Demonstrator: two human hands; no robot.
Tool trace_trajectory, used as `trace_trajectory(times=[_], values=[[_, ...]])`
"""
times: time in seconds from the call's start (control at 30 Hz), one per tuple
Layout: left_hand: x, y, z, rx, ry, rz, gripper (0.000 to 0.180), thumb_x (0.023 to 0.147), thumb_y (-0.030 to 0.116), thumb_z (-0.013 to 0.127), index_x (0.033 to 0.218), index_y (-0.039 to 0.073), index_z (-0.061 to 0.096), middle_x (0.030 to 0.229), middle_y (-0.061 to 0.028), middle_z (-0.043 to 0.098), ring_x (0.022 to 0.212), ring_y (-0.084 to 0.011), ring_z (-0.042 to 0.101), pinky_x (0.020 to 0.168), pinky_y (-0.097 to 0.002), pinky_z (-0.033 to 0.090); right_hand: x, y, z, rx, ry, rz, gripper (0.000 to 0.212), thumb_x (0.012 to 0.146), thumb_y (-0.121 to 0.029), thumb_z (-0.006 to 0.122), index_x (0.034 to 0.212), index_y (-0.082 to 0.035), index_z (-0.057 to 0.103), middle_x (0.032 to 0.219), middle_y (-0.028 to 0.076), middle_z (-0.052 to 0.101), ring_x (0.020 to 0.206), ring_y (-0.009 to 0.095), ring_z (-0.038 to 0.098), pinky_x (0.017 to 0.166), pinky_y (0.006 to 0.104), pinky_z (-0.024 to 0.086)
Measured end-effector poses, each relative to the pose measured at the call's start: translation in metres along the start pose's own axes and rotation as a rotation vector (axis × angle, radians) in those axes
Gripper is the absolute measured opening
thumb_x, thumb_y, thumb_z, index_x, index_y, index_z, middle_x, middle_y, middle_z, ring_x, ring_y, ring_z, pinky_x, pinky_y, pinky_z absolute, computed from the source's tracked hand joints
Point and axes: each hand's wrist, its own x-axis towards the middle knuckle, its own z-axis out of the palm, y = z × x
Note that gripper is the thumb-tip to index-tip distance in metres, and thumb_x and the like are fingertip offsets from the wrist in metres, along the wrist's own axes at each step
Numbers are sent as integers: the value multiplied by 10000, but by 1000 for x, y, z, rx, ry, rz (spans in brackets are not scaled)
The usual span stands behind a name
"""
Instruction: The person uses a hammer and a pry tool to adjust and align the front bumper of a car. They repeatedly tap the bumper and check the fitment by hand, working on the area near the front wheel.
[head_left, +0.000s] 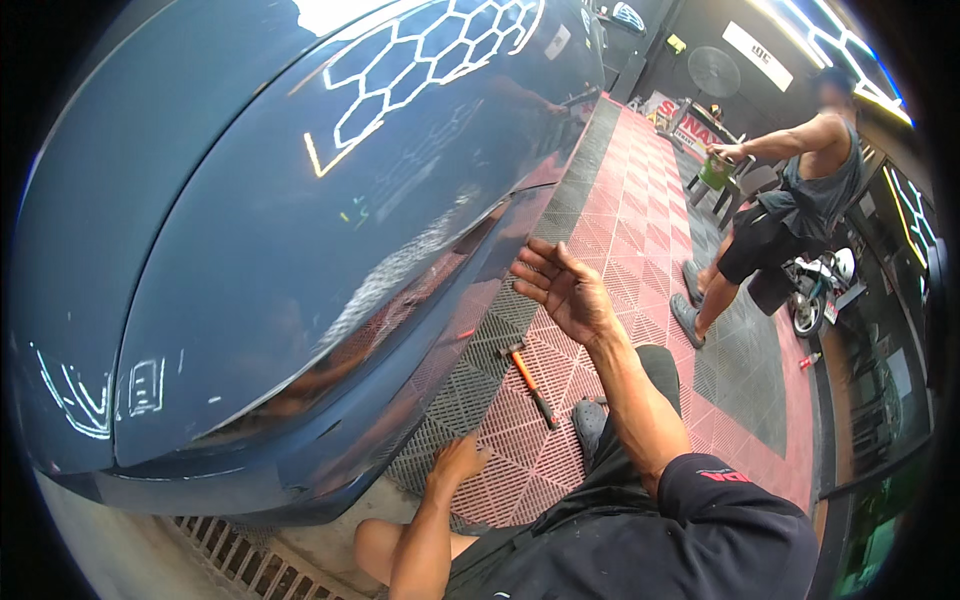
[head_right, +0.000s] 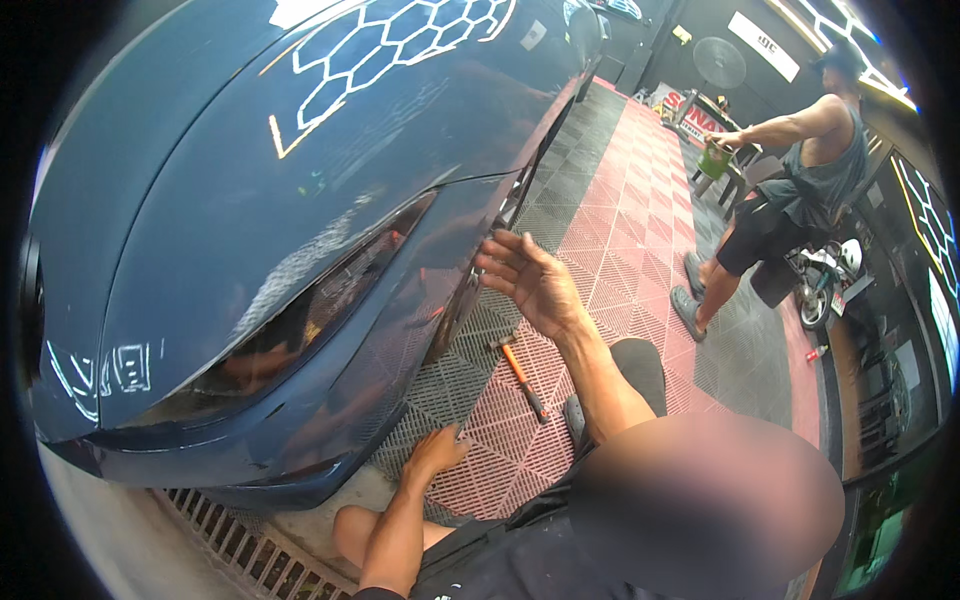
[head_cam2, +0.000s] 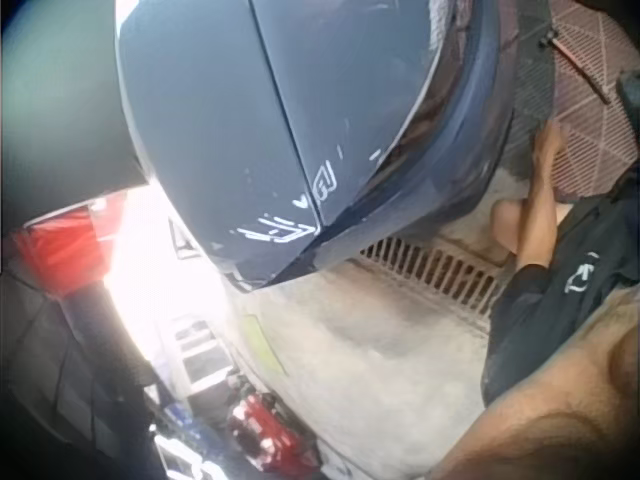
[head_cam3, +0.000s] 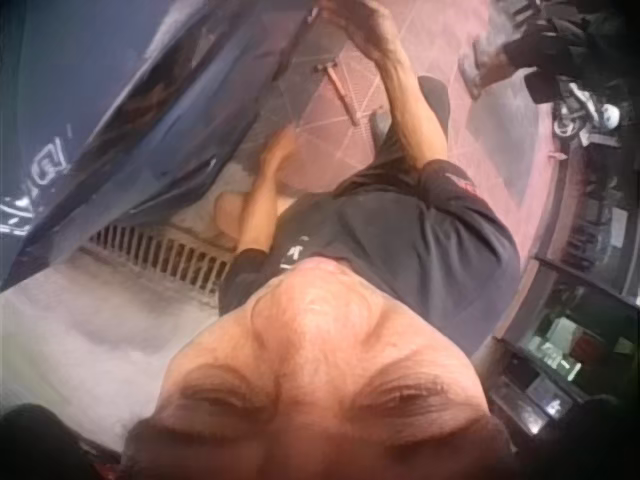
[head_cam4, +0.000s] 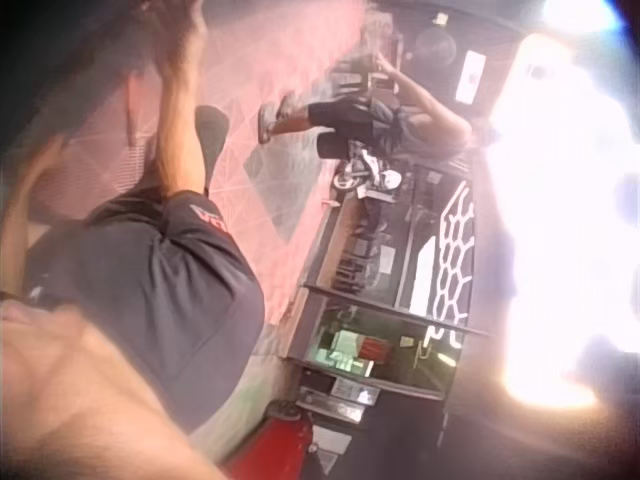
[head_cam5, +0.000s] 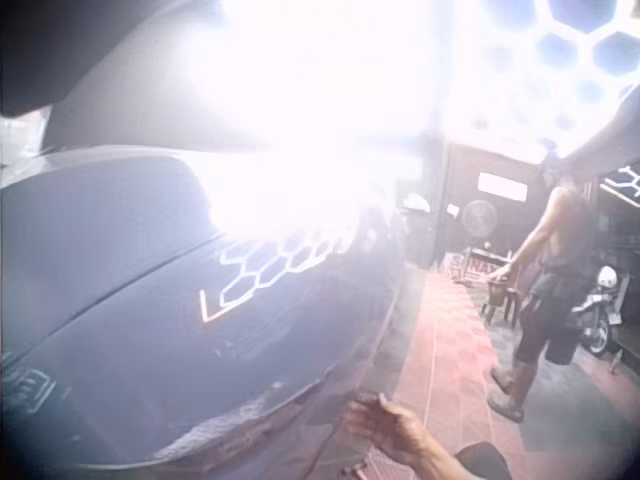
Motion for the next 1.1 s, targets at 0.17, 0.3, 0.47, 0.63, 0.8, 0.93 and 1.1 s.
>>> trace_trajectory(times=[0.17, 0.3, 0.47, 0.63, 0.8, 0.93, 1.1], values=[[0, 17, -17, -56, 34, 62, 600, 961, 343, 595, 1439, -14, 533, 1383, -302, 598, 1292, -446, 579, 1109, -520, 437, -2, -19, 10, -18, 61, -118, 676, 1115, -413, 369, 1543, 102, 271, 1504, 285, 460, 1352, 362, 539, 1094, 456, 523], [0, 24, -17, -82, 16, 48, 630, 963, 353, 599, 1482, 8, 511, 1450, -284, 558, 1335, -418, 558, 1139, -503, 422, -10, -32, 4, 9, 113, -161, 681, 1120, -410, 336, 1551, 109, 244, 1532, 299, 423, 1395, 392, 496, 1120, 468, 506], [15, 18, -12, -75, 15, 34, 630, 964, 353, 600, 1492, 22, 508, 1457, -258, 566, 1343, -403, 560, 1139, -508, 423, -13, -35, 6, 24, 90, -150, 691, 1118, -420, 332, 1554, 109, 238, 1546, 302, 406, 1406, 404, 481, 1124, 476, 502], [16, 19, -11, -109, 4, 51, 599, 952, 331, 608, 1449, 5, 539, 1413, -284, 586, 1313, -420, 576, 1125, -503, 436, -16, -34, 13, 23, 83, -137, 687, 1122, -422, 322, 1551, 109, 245, 1527, 298, 430, 1389, 399, 500, 1111, 467, 515], [18, 14, -9, -25, -21, 87, 652, 966, 403, 622, 1476, 10, 524, 1442, -269, 575, 1340, -396, 567, 1132, -469, 431, -23, -37, 15, -43, 52, -81, 656, 1118, -436, 362, 1493, 102, 368, 1462, 281, 518, 1307, 384, 584, 1076, 471, 547], [34, -22, 7, 39, 7, 41, 701, 954, 427, 638, 1481, -16, 506, 1394, -286, 604, 1306, -423, 583, 1119, -476, 437, -35, -38, 3, -65, 125, -5, 657, 1114, -464, 367, 1461, 90, 436, 1367, 261, 603, 1246, 349, 632, 1010, 436, 577], [25, -68, 26, 7, -76, -130, 674, 947, 410, 654, 1456, -18, 542, 1361, -260, 644, 1278, -364, 626, 1083, -422, 466, -57, -19, -23, -71, 192, 104, 674, 1128, -453, 302, 1491, 107, 396, 1416, 283, 550, 1306, 352, 575, 1102, 481, 494]])
